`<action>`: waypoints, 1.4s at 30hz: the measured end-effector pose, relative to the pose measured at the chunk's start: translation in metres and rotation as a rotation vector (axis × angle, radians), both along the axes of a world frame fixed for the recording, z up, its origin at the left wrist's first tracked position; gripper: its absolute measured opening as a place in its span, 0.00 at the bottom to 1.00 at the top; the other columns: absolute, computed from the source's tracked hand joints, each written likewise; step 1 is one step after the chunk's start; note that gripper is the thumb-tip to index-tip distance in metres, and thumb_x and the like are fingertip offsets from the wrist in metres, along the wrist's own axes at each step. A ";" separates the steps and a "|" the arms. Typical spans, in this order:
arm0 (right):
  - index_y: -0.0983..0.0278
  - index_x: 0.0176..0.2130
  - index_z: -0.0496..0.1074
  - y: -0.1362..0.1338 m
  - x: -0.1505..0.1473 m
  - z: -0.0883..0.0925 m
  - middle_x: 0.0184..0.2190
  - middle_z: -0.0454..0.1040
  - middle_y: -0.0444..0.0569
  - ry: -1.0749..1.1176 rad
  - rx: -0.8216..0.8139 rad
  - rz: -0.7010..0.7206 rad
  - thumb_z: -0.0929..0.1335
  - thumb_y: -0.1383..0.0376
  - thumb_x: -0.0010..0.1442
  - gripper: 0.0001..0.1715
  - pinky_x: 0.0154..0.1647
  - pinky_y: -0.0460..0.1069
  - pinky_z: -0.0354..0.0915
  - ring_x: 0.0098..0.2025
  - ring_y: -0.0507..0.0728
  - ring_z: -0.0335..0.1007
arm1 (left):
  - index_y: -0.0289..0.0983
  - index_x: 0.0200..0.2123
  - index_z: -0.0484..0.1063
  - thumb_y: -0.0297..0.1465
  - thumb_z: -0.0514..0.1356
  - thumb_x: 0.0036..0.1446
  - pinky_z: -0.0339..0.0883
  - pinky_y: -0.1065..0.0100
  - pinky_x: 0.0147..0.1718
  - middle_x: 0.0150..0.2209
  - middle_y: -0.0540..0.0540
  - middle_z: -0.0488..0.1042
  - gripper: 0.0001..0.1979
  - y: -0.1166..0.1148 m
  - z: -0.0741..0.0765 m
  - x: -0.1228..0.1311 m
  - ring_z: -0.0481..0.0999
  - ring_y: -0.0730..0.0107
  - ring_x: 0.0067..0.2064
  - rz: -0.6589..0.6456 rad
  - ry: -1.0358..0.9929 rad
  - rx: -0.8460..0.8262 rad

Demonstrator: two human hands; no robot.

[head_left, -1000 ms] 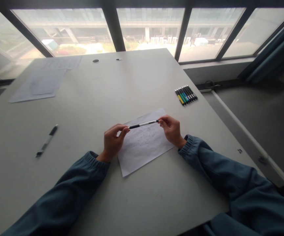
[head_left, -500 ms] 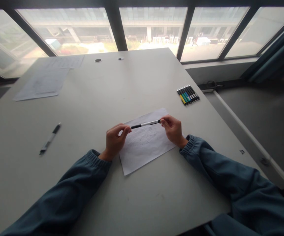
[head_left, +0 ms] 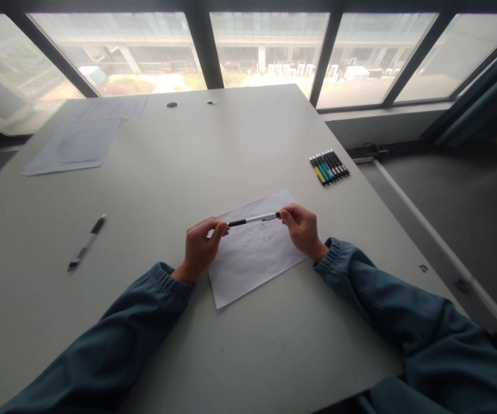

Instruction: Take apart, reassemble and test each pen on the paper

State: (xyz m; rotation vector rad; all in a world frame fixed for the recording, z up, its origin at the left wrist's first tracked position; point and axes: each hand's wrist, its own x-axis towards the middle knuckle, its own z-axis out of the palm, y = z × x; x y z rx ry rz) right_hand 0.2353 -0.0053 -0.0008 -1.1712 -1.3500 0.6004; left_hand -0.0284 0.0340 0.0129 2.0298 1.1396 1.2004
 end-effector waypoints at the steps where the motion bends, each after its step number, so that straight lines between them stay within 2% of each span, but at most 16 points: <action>1: 0.62 0.32 0.74 0.000 0.000 0.000 0.27 0.72 0.44 -0.003 -0.005 -0.001 0.68 0.55 0.67 0.16 0.32 0.49 0.64 0.29 0.53 0.68 | 0.36 0.26 0.76 0.38 0.60 0.65 0.68 0.71 0.31 0.26 0.47 0.77 0.17 0.000 0.000 0.000 0.75 0.72 0.28 -0.005 -0.001 -0.002; 15: 0.62 0.31 0.73 0.000 -0.001 0.001 0.26 0.72 0.45 -0.005 -0.022 0.012 0.67 0.52 0.68 0.20 0.32 0.49 0.65 0.29 0.53 0.68 | 0.36 0.24 0.76 0.40 0.58 0.65 0.68 0.71 0.29 0.23 0.47 0.77 0.20 0.000 0.001 0.000 0.75 0.72 0.25 -0.003 0.013 -0.012; 42: 0.62 0.29 0.72 -0.003 -0.002 0.002 0.25 0.72 0.45 -0.038 0.000 0.018 0.65 0.53 0.69 0.21 0.33 0.49 0.65 0.28 0.53 0.68 | 0.36 0.20 0.74 0.41 0.56 0.67 0.66 0.71 0.26 0.19 0.48 0.74 0.24 -0.001 0.001 0.000 0.73 0.73 0.22 -0.028 0.029 -0.014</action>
